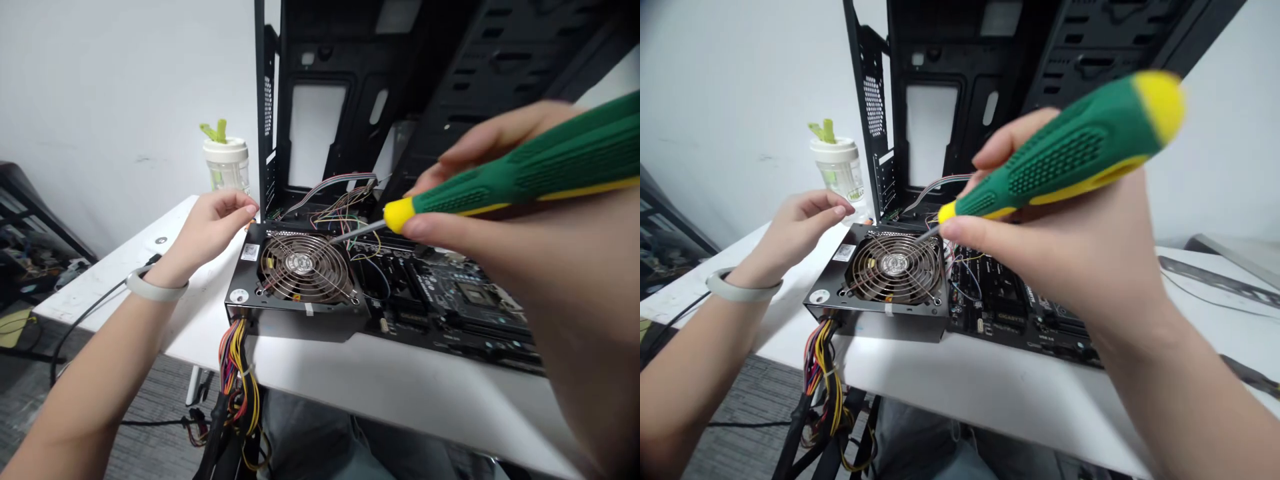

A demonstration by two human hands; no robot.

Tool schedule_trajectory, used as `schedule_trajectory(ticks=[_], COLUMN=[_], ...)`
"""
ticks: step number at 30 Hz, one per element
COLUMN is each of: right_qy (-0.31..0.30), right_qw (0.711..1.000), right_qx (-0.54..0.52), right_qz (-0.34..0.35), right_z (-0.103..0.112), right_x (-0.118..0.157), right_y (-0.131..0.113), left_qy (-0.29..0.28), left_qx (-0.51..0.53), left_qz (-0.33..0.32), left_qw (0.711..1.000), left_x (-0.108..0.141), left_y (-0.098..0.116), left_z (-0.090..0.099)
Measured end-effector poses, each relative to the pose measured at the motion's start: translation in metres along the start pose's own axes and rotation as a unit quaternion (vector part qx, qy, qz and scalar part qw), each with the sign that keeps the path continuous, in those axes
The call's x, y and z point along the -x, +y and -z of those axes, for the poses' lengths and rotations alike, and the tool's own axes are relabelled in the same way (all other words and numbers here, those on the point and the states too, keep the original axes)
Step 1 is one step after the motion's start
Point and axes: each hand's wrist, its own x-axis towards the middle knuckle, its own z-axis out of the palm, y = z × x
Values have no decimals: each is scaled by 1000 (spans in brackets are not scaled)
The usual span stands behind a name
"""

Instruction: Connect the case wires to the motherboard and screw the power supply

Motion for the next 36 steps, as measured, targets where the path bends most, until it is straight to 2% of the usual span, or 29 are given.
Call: schedule_trajectory(ticks=[2, 5, 9, 11, 13, 15, 17, 19, 21, 25, 29, 32, 36], right_qy=[26, 43, 34, 2, -63, -130, -159, -168, -158, -83, -44, -42, -41], right_qw=[1000, 997, 998, 993, 970, 936, 917, 922, 944, 978, 983, 985, 980], right_qx=[12, 3, -35, -115, -206, -253, -273, -268, -234, -158, -139, -128, -147], right_qz=[-13, -67, -31, -38, -109, -206, -244, -222, -170, -106, -114, -107, -127], right_z=[3, 7, 12, 11, 5, -4, -15, -25, -31, -30, -17, -10, -12], right_x=[2, -6, -23, -31, -36, -40, -41, -42, -43, -44, -42, -39, -36], right_y=[14, 34, 44, 38, 28, 20, 18, 24, 33, 46, 50, 54, 61], left_qy=[-4, -28, -64, -80, -96, -111, -121, -129, -141, -190, -235, -242, -246], left_qx=[-15, -25, -57, -72, -80, -86, -86, -84, -79, -97, -149, -172, -188], left_qz=[-3, -8, -32, -39, -39, -40, -43, -49, -59, -79, -79, -71, -62], left_qw=[1000, 999, 996, 993, 991, 989, 988, 987, 985, 974, 957, 952, 949], left_x=[-1, -1, -1, 0, 1, 1, 1, 1, 1, 3, 5, 5, 5], left_y=[-1, -2, -4, -4, -5, -5, -6, -7, -8, -10, -6, -2, 0], left_z=[-1, -1, -1, -2, -2, -3, -3, -2, -1, 3, 5, 4, 3])
